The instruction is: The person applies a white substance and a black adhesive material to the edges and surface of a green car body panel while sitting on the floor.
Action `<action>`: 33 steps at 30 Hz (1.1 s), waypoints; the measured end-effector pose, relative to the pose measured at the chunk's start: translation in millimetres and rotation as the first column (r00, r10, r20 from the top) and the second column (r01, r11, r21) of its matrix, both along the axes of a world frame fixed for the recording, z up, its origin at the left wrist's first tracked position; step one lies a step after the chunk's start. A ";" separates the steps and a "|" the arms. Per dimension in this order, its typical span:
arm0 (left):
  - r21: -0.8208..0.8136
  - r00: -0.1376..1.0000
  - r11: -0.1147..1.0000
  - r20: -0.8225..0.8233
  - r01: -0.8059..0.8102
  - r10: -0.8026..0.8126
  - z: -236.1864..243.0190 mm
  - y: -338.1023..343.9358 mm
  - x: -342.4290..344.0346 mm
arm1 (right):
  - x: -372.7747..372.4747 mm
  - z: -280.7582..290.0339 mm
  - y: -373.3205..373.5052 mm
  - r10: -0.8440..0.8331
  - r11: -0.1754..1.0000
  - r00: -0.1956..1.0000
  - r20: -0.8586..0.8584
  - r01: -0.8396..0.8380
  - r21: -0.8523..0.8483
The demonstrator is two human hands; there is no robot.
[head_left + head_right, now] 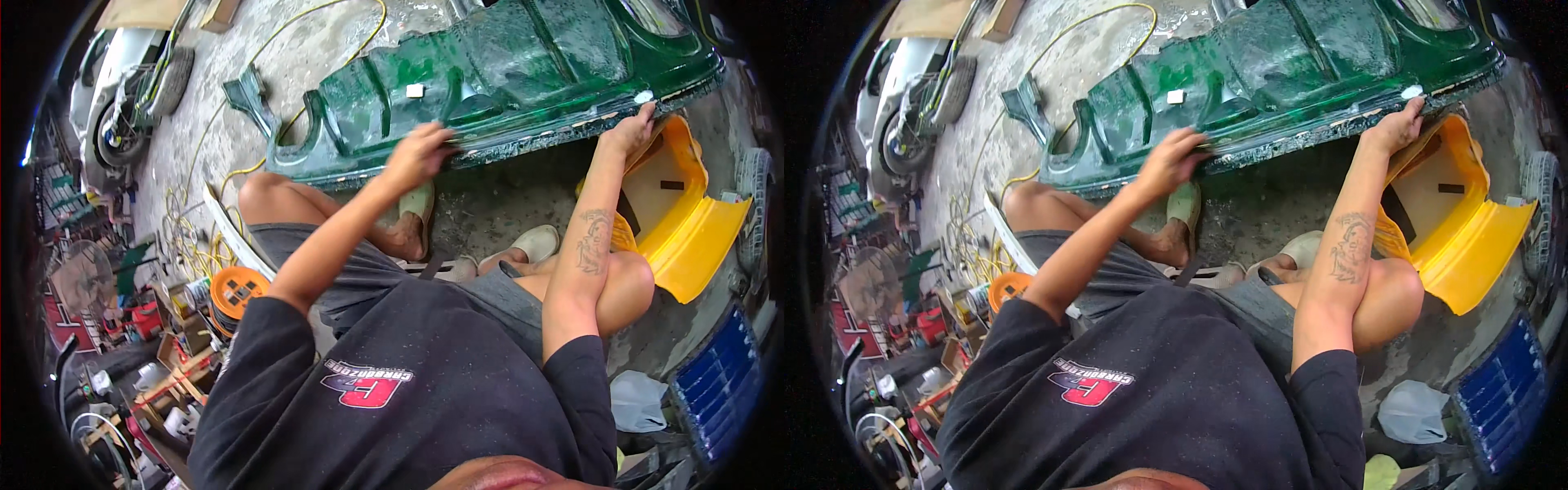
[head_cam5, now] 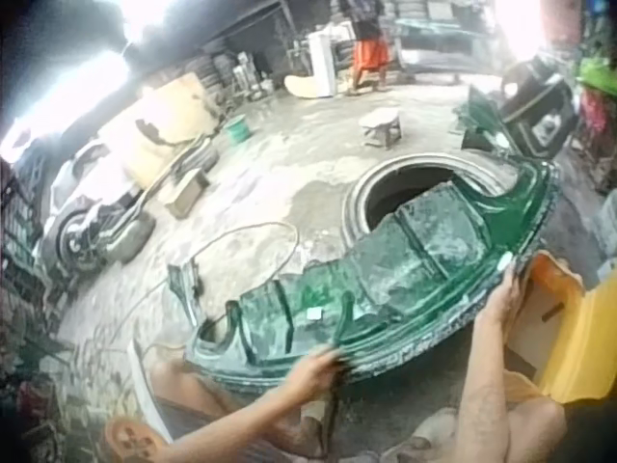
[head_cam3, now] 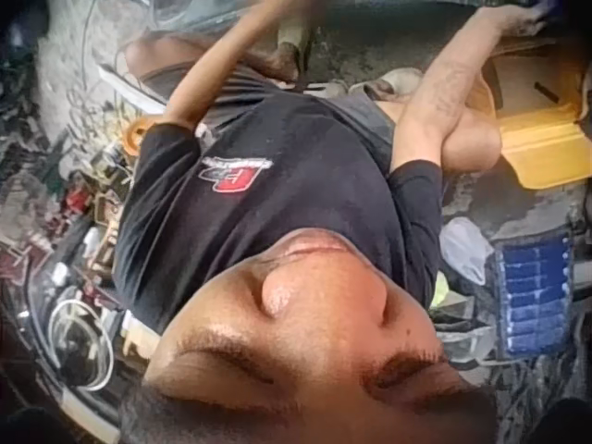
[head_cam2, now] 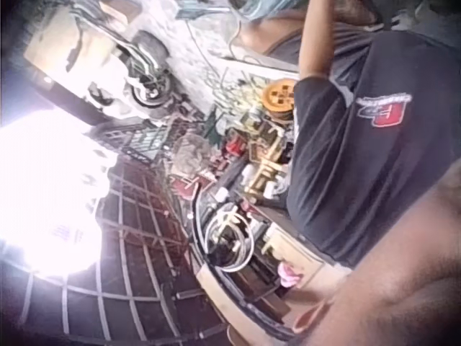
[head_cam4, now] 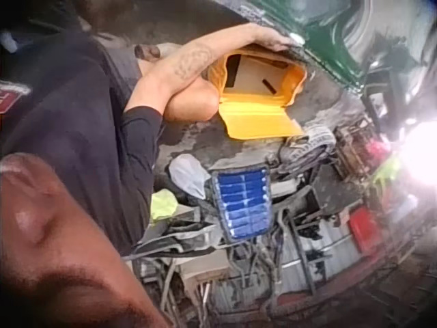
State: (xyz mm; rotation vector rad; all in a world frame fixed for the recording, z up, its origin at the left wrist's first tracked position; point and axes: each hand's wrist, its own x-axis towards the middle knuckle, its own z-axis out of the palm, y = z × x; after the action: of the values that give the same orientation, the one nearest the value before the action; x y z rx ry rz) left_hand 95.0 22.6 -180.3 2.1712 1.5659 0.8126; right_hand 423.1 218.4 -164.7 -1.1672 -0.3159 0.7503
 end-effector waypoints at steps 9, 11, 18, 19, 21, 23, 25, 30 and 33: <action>0.169 0.991 0.985 0.132 -0.034 0.012 5.5 37.9 65.3 | -11.5 7.6 -4.3 0.110 0.992 0.993 -0.043 -0.107 0.072; 0.173 0.998 0.985 0.062 -0.028 0.018 8.3 50.6 83.4 | -8.7 12.4 -7.2 0.207 0.978 0.975 -0.079 -0.203 0.053; 0.062 0.998 0.998 -0.067 0.025 -0.021 -21.0 -44.9 -71.7 | -13.6 -1.2 -11.9 0.161 0.987 0.974 0.159 -0.157 -0.035; 0.056 0.996 0.998 -0.078 0.036 -0.031 -21.2 -46.5 -76.7 | -13.8 -1.2 -11.8 0.138 0.990 0.973 0.184 -0.134 -0.033; 0.146 0.996 0.986 -0.030 0.082 -0.078 -23.5 -25.7 -52.1 | -21.3 4.0 -14.8 0.143 0.990 0.976 0.165 -0.139 -0.036; 0.185 0.993 0.978 0.055 0.095 -0.107 -7.2 8.3 7.1 | -19.9 7.4 -13.7 0.129 0.992 0.979 0.155 -0.125 -0.034; 0.220 0.998 0.975 0.029 0.042 -0.050 3.6 39.9 59.7 | -21.1 3.9 -14.9 0.104 0.990 0.977 0.189 -0.083 -0.117; 0.170 0.994 0.985 0.101 0.031 -0.049 11.5 47.0 58.5 | 22.6 48.4 3.3 -0.043 0.941 0.973 0.228 -0.037 0.336; 0.177 0.969 0.983 0.235 0.039 -0.081 29.1 24.3 30.9 | 41.4 220.0 -41.6 0.126 0.803 0.815 0.565 -0.418 0.425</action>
State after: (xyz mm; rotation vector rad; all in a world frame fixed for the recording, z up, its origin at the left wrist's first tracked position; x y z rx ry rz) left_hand 125.8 47.0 -151.1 2.1276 1.3469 1.1809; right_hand 464.5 176.8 55.3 -0.7621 -1.1099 0.5362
